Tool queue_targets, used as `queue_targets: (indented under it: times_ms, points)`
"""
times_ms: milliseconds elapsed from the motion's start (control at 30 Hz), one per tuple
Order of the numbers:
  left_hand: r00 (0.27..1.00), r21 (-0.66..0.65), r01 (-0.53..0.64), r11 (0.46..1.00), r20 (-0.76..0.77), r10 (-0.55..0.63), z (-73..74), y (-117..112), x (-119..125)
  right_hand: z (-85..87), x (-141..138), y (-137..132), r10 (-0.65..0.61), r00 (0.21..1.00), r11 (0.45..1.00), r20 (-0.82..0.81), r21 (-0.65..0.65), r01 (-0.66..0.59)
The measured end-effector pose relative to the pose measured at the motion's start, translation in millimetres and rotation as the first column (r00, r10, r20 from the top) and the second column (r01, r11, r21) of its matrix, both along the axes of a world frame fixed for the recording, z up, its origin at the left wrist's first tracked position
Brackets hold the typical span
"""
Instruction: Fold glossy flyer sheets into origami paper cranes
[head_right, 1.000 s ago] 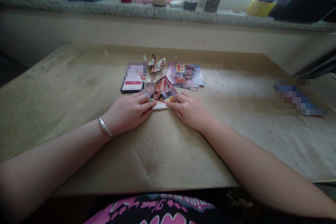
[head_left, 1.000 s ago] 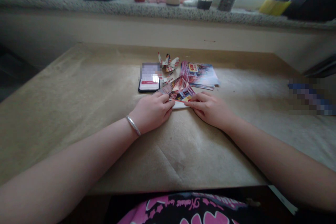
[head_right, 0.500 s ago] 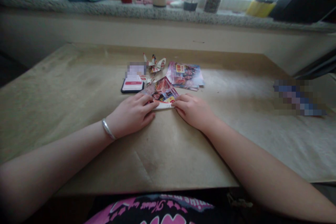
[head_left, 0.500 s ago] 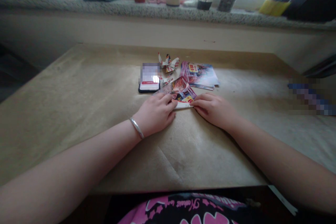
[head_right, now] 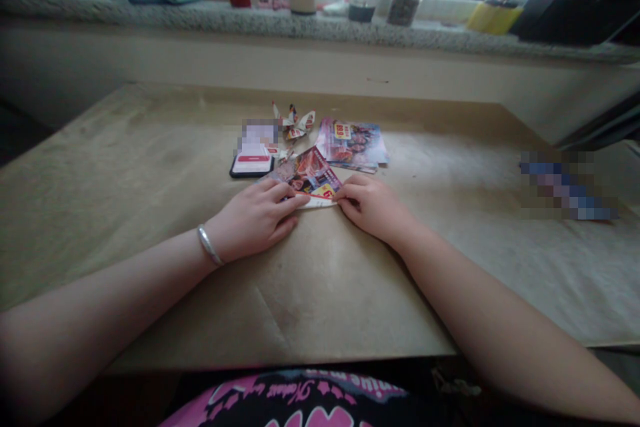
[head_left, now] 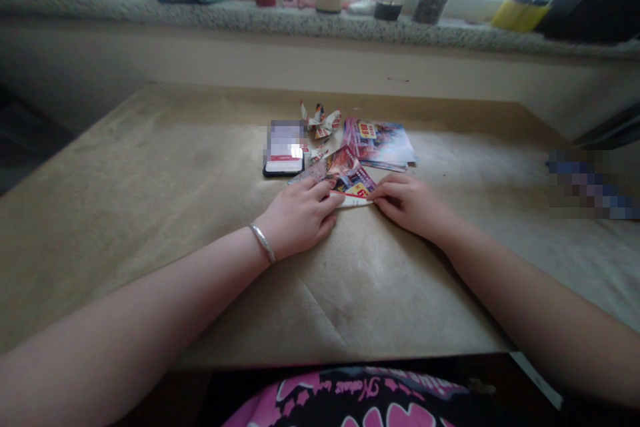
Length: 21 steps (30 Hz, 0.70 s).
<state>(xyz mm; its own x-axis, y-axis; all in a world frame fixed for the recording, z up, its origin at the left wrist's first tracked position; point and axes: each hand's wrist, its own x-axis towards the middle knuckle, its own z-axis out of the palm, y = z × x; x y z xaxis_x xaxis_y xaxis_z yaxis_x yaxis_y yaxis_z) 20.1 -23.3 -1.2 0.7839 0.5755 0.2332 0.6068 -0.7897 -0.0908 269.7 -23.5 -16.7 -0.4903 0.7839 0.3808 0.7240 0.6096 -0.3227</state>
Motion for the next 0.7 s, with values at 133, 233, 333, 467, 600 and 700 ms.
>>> queue_targets:
  times_ms: [133, 233, 333, 467, 600, 700]
  points:
    - [1.000, -0.004, 0.000, 1.000, 0.000, 0.000, 0.7, -0.5, -0.1, 3.0, 8.8, 2.6, -0.030, 1.000, 0.998, 0.007, -0.059, 0.030]
    - [1.000, -0.008, -0.003, 1.000, 0.000, 0.003, 0.9, -0.2, 0.1, 4.9, 13.1, 2.8, 0.010, 1.000, 0.998, 0.015, -0.056, -0.009]
    - [1.000, -0.009, -0.001, 1.000, 0.003, 0.001, 0.7, 0.2, 0.2, 4.5, 10.9, 2.7, -0.042, 0.999, 0.996, -0.029, -0.076, 0.040]
    - [1.000, -0.017, -0.007, 1.000, -0.004, 0.007, 0.5, -0.1, 0.4, 1.7, 2.5, 5.5, -0.192, 0.974, 0.961, -0.117, -0.224, 0.163]
    - [1.000, -0.015, -0.009, 1.000, -0.002, 0.009, -0.5, 0.0, 0.7, 0.2, 1.3, 10.3, -0.203, 0.975, 0.942, -0.090, -0.288, 0.169]
    - [1.000, -0.020, -0.013, 1.000, -0.010, 0.013, -1.3, 0.3, 0.8, 0.8, 5.4, 13.2, -0.130, 0.990, 0.956, -0.057, -0.272, 0.110]
